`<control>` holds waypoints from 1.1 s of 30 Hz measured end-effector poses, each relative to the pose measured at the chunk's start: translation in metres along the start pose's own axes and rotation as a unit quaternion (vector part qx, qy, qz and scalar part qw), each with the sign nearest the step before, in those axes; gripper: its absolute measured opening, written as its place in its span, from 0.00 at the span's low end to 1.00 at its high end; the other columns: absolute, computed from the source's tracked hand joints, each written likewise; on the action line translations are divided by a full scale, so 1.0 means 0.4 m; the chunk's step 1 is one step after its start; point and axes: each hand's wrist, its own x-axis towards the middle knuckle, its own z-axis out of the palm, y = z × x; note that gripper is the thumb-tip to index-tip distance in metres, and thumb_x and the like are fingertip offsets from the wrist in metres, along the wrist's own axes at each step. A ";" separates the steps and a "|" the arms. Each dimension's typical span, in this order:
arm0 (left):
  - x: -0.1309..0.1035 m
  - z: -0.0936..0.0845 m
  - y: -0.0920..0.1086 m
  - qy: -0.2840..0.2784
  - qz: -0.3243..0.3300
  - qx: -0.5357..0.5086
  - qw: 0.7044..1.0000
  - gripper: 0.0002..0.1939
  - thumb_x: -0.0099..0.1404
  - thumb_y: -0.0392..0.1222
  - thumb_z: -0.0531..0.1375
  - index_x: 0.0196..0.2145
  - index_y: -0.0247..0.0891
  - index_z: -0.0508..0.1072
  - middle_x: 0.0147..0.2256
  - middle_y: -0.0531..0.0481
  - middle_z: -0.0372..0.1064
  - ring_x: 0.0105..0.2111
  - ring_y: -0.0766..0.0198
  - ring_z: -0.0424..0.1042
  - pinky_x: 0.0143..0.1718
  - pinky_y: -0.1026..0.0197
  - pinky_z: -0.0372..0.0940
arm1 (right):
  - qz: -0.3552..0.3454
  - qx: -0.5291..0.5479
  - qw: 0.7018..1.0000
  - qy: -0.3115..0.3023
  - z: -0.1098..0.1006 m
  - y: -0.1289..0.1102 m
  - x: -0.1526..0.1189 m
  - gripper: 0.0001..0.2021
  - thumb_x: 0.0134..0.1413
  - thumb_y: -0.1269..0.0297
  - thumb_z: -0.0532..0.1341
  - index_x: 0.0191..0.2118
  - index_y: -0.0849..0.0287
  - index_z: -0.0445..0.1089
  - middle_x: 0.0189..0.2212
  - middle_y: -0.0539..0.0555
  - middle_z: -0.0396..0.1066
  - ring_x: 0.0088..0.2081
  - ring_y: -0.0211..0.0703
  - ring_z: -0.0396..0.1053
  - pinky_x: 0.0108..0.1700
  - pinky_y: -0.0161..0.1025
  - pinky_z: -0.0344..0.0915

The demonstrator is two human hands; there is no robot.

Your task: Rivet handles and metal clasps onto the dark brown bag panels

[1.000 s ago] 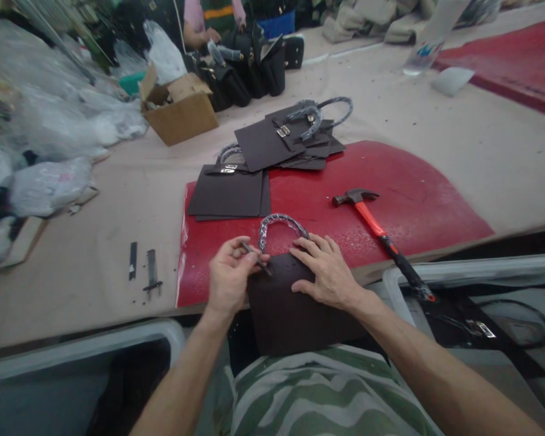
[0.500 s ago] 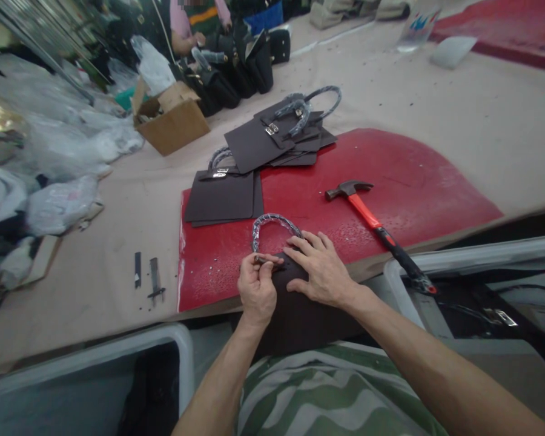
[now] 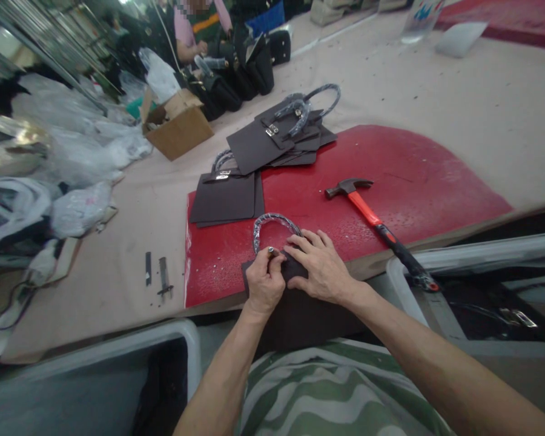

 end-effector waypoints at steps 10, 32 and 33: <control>-0.012 -0.001 -0.011 -0.050 0.018 -0.041 0.998 0.08 0.72 0.37 0.53 0.39 0.40 0.71 0.34 0.47 0.78 0.34 0.62 0.79 0.39 0.62 0.73 | 0.181 -0.072 0.971 0.141 -0.157 0.152 -0.073 0.18 0.57 0.58 0.60 0.50 0.62 0.71 0.51 0.68 0.69 0.53 0.63 0.66 0.55 0.58 0.64; -0.016 0.023 -0.019 -0.007 0.034 -0.031 0.999 0.07 0.69 0.35 0.54 0.39 0.40 0.72 0.32 0.47 0.77 0.32 0.60 0.78 0.36 0.63 0.72 | 0.146 0.058 0.977 0.144 -0.342 -0.067 -0.101 0.17 0.66 0.47 0.50 0.30 0.52 0.57 0.18 0.46 0.59 0.19 0.38 0.58 0.23 0.37 0.51; -0.016 0.024 -0.021 -0.009 0.034 -0.030 0.999 0.07 0.69 0.35 0.54 0.39 0.41 0.72 0.32 0.47 0.77 0.32 0.60 0.78 0.35 0.63 0.72 | 0.109 -0.006 0.988 0.111 -0.338 -0.073 -0.110 0.17 0.66 0.49 0.49 0.29 0.52 0.57 0.17 0.47 0.59 0.18 0.39 0.57 0.24 0.38 0.48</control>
